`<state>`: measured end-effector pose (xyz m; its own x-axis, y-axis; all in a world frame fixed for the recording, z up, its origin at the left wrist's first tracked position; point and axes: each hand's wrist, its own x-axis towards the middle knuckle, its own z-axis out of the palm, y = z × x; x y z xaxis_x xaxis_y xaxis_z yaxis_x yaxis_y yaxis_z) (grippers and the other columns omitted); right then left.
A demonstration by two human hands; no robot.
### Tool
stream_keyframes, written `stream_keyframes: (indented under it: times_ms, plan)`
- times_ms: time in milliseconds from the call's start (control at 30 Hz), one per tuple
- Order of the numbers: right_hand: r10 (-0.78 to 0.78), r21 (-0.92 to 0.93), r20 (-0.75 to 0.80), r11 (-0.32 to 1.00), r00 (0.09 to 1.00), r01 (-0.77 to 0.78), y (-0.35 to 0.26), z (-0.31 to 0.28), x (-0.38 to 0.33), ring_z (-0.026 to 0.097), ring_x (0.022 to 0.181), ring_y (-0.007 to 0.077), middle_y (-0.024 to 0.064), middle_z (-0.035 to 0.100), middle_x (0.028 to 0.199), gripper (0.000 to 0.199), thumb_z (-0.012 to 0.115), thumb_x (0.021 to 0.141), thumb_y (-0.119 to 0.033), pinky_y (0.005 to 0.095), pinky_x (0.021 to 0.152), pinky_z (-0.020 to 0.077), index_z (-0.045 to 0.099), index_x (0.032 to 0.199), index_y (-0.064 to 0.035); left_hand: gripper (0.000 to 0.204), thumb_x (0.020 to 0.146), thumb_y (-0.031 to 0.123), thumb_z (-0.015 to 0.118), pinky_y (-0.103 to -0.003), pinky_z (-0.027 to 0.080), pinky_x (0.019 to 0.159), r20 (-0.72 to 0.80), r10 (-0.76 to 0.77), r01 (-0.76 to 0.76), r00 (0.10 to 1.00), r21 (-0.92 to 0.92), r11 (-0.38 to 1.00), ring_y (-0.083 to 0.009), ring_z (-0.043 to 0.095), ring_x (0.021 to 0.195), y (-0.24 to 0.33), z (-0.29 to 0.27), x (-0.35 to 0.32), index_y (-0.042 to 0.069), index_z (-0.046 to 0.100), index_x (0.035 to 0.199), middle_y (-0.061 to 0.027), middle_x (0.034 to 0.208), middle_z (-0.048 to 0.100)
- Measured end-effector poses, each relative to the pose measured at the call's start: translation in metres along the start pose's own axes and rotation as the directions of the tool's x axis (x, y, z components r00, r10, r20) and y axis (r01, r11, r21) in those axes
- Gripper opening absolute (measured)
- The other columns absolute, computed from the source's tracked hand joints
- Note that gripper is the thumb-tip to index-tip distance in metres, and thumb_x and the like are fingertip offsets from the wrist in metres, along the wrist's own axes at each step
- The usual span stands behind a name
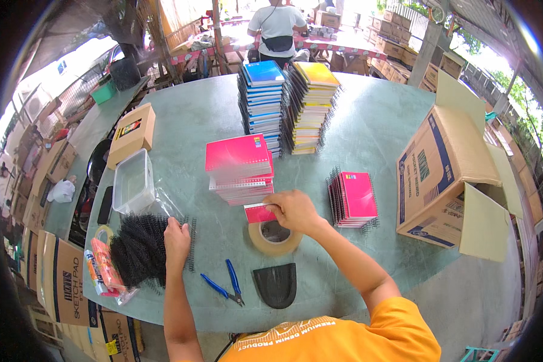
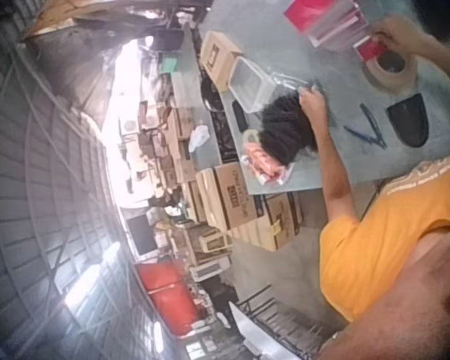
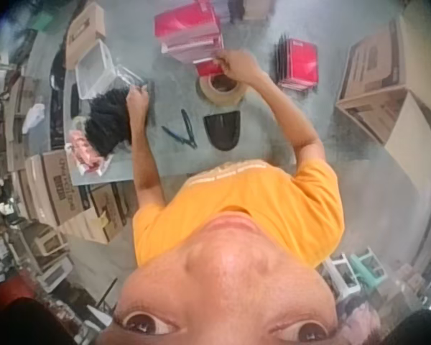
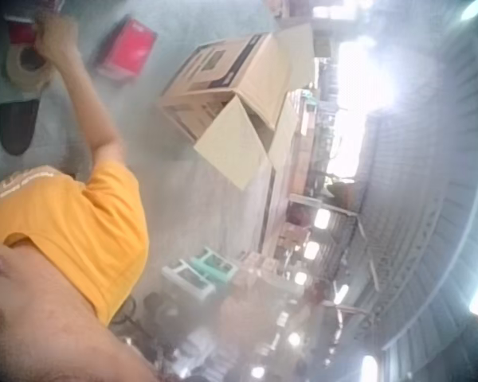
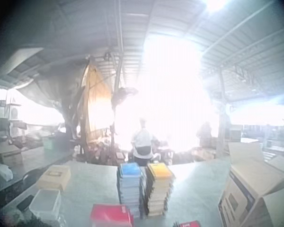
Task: The person binds notebooks by manually threading a spiral wire through the pre-punched holes of a notebook, repeating this process for multiple notebooks.
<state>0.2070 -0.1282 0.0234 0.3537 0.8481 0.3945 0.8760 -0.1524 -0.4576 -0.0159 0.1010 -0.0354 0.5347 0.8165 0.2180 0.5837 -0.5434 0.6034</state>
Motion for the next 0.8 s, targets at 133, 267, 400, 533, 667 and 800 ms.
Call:
stream_keyframes:
  times_ms: [133,267,400,533,667,800]
  plan:
    - [0.029,-0.014,-0.015,0.999,0.999,-0.029,-0.002,0.005,-0.003,0.061,0.078,0.0311,0.0093,0.065,0.083,0.015,0.057,0.080,-0.016,0.0438,0.063,0.0463,0.064,0.093,-0.0139,0.019,0.085,0.015,0.058,-0.043,0.046,0.071,-0.068,0.121,-0.129,0.990,-0.128,0.983,-0.0415,0.059,0.080,0.015,-0.003,-0.007,-0.002,0.059,0.094,-0.0233,0.086,0.062]
    - [-0.006,0.062,-0.060,0.998,0.998,0.010,-0.004,0.011,0.003,0.061,0.077,0.0322,0.0100,0.065,0.080,0.016,0.057,0.078,-0.015,0.0430,0.065,0.0469,0.065,0.092,-0.0133,0.021,0.086,0.017,0.057,-0.037,0.048,0.070,0.100,0.178,-0.145,0.979,-0.273,0.951,-0.0344,0.062,0.077,0.057,-0.015,-0.020,0.000,0.062,0.098,-0.0194,0.082,0.064]
    - [0.106,0.097,-0.008,0.990,0.994,-0.105,-0.005,0.012,0.003,0.062,0.073,0.0300,0.0110,0.065,0.078,0.016,0.059,0.078,-0.015,0.0416,0.066,0.0467,0.065,0.092,-0.0119,0.020,0.087,0.016,0.058,-0.027,0.047,0.064,0.125,0.326,-0.244,0.937,-0.431,0.869,-0.0131,0.058,0.067,0.101,0.000,-0.034,0.001,0.061,0.101,-0.0097,0.076,0.063]
    - [0.100,0.072,0.000,0.992,0.995,-0.100,-0.013,0.012,0.006,0.063,0.073,0.0267,0.0090,0.066,0.079,0.018,0.063,0.078,-0.021,0.0388,0.065,0.0448,0.065,0.093,-0.0117,0.022,0.087,0.016,0.059,-0.029,0.048,0.065,0.067,0.368,-0.299,0.928,-0.456,0.838,-0.0177,0.061,0.069,0.107,0.012,-0.037,0.001,0.061,0.102,-0.0127,0.082,0.064]
    - [0.017,-0.011,-0.003,1.000,1.000,-0.017,-0.017,0.012,0.006,0.063,0.072,0.0246,0.0065,0.067,0.079,0.016,0.064,0.079,-0.023,0.0374,0.065,0.0433,0.067,0.091,-0.0131,0.022,0.086,0.017,0.061,-0.031,0.048,0.065,-0.044,0.458,-0.438,0.888,-0.383,0.813,-0.0229,0.062,0.072,0.112,0.021,-0.037,0.001,0.062,0.101,-0.0150,0.087,0.064]
    - [0.011,-0.012,-0.029,1.000,1.000,-0.012,-0.014,0.013,0.006,0.061,0.067,0.0256,0.0070,0.067,0.078,0.014,0.064,0.079,-0.020,0.0369,0.065,0.0436,0.068,0.090,-0.0134,0.021,0.085,0.016,0.063,-0.032,0.048,0.063,-0.034,0.361,-0.342,0.932,-0.411,0.845,-0.0238,0.062,0.071,0.116,0.031,-0.038,0.002,0.063,0.100,-0.0148,0.086,0.064]
